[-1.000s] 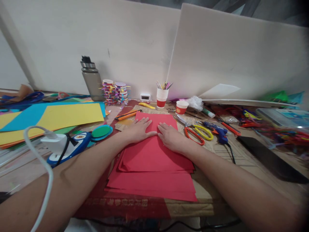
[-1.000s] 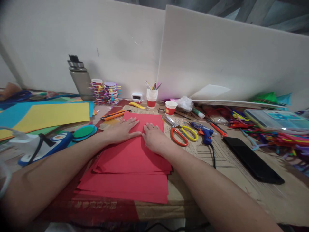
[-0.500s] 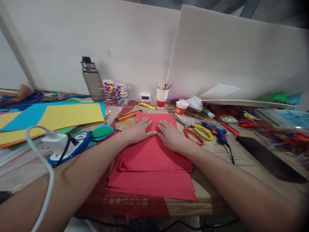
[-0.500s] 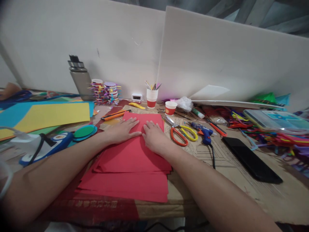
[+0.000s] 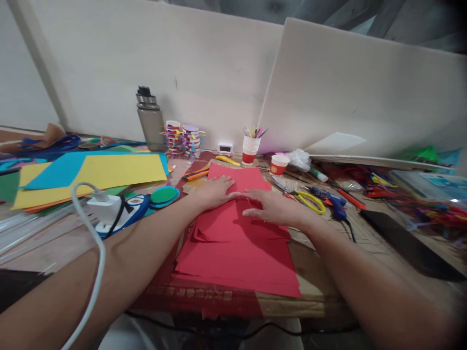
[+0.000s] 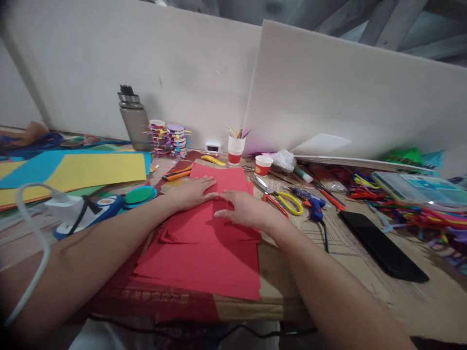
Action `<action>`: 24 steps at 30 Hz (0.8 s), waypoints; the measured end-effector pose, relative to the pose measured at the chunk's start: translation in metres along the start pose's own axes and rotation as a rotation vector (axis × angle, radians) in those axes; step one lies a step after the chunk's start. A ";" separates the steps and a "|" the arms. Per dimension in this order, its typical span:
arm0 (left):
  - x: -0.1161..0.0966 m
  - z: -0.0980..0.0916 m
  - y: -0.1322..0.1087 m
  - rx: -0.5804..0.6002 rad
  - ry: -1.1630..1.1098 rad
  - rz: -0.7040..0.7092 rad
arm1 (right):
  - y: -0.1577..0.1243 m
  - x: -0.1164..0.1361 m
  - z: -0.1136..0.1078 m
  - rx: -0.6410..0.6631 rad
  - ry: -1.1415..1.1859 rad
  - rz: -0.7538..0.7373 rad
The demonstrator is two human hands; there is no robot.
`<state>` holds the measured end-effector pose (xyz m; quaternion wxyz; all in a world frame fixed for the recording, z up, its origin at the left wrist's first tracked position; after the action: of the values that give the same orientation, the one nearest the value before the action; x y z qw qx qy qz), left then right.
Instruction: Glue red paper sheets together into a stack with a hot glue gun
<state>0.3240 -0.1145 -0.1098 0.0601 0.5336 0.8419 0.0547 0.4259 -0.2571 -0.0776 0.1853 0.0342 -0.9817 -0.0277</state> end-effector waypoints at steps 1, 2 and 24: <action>-0.001 -0.001 0.000 -0.001 -0.012 0.006 | -0.002 0.001 -0.002 0.024 0.006 -0.003; -0.001 -0.001 -0.001 -0.004 -0.029 0.008 | -0.004 0.002 -0.003 0.042 0.004 -0.004; 0.009 -0.016 -0.001 -0.103 -0.247 0.105 | 0.002 -0.009 0.001 0.058 -0.014 -0.079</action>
<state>0.3166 -0.1067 -0.0943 0.1874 0.5759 0.7950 0.0348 0.4341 -0.2543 -0.0813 0.1760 0.0784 -0.9812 -0.0067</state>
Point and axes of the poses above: each hand's wrist, its own y-axis towards the middle knuckle, its own z-axis out of the palm, x = y × z, the point moved 4 cm from there along y, towards the middle knuckle, and after that the axes turned 2 degrees about -x, right-handed, at the moved point
